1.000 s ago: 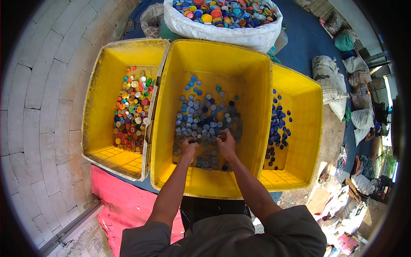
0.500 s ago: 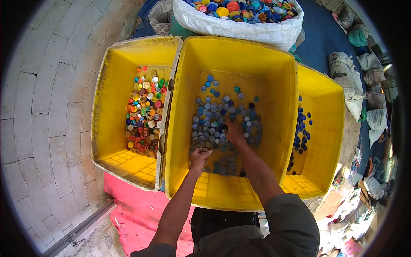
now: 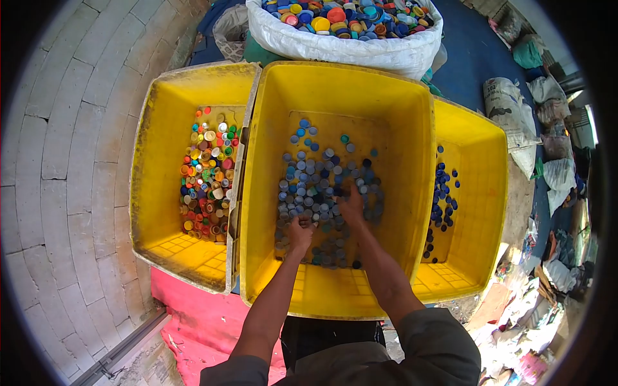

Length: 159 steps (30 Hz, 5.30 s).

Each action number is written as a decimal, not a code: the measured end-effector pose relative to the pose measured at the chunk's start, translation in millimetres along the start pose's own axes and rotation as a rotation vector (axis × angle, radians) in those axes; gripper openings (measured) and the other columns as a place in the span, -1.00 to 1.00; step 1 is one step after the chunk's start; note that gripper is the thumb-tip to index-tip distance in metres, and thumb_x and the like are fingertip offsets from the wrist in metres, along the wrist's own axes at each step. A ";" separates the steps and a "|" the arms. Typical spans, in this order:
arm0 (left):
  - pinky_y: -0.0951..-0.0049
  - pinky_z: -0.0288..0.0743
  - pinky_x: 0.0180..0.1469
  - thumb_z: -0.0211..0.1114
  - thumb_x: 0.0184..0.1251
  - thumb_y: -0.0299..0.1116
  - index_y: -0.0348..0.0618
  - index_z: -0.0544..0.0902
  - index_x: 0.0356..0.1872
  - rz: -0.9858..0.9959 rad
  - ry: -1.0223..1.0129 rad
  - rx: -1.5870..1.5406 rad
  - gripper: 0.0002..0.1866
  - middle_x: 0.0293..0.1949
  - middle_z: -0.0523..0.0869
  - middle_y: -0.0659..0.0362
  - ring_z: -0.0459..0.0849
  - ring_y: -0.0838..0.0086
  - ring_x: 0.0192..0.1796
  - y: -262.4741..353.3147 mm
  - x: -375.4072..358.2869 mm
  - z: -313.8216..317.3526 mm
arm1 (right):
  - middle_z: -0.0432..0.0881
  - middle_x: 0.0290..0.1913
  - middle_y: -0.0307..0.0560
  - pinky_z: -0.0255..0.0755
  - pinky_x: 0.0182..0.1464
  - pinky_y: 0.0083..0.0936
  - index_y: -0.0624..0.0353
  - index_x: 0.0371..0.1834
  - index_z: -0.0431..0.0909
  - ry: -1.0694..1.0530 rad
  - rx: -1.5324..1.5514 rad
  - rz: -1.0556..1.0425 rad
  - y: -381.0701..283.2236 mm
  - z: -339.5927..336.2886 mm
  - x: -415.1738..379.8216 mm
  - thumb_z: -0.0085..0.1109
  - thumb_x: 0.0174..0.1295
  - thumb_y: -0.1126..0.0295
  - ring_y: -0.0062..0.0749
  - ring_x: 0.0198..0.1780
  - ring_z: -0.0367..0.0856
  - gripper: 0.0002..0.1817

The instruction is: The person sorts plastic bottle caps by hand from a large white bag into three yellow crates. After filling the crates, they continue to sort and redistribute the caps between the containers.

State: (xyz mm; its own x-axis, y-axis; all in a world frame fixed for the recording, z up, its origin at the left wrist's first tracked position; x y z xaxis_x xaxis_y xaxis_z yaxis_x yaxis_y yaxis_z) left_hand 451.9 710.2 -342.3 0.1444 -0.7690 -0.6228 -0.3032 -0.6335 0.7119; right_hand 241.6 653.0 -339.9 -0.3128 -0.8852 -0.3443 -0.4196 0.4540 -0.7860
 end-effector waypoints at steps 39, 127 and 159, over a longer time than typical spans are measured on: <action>0.38 0.36 -0.49 0.18 0.23 -0.34 -0.01 0.49 -0.30 -0.322 -0.287 -1.001 -0.92 -0.40 0.54 0.22 0.52 0.44 -0.45 19.1 22.4 28.5 | 0.66 -0.13 0.16 0.54 -0.18 -0.01 0.17 0.18 0.33 -0.173 -0.557 -0.012 -0.5 11.9 31.6 0.20 0.23 0.30 0.10 -0.16 0.67 -0.53; 0.54 0.33 -0.54 0.29 0.34 -0.35 -0.12 0.57 -0.19 -0.236 -0.130 -0.348 -0.87 -0.47 0.52 0.31 0.47 0.62 -0.54 -1.0 15.0 22.4 | 0.58 0.05 -0.02 0.54 -0.29 -0.04 0.05 0.11 0.36 -0.070 -0.639 -0.019 36.8 35.1 -0.9 0.21 0.13 0.40 0.09 -0.26 0.67 -0.55; 0.29 0.45 -0.37 0.35 0.28 -0.34 -0.19 0.58 -0.18 -0.046 -0.046 -0.055 -0.80 -0.38 0.63 0.21 0.60 0.42 -0.39 9.2 44.4 9.4 | 0.61 -0.08 0.07 0.50 -0.13 -0.12 0.15 0.04 0.43 0.178 -0.136 -0.041 3.7 9.4 -2.5 0.25 0.17 0.25 -0.08 -0.12 0.66 -0.59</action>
State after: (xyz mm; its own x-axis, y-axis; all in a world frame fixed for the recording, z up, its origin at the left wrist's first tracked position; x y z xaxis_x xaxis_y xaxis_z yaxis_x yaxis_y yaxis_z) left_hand 446.6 671.0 -366.5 0.1131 -0.7352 -0.6683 -0.2446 -0.6725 0.6985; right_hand 248.8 656.0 -346.7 -0.4339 -0.8766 -0.2079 -0.5426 0.4385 -0.7165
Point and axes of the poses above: each hand's wrist, its own x-axis towards the middle knuckle, its own z-axis out of the palm, y = z × x, the point moved 7 cm from there along x, towards the middle knuckle
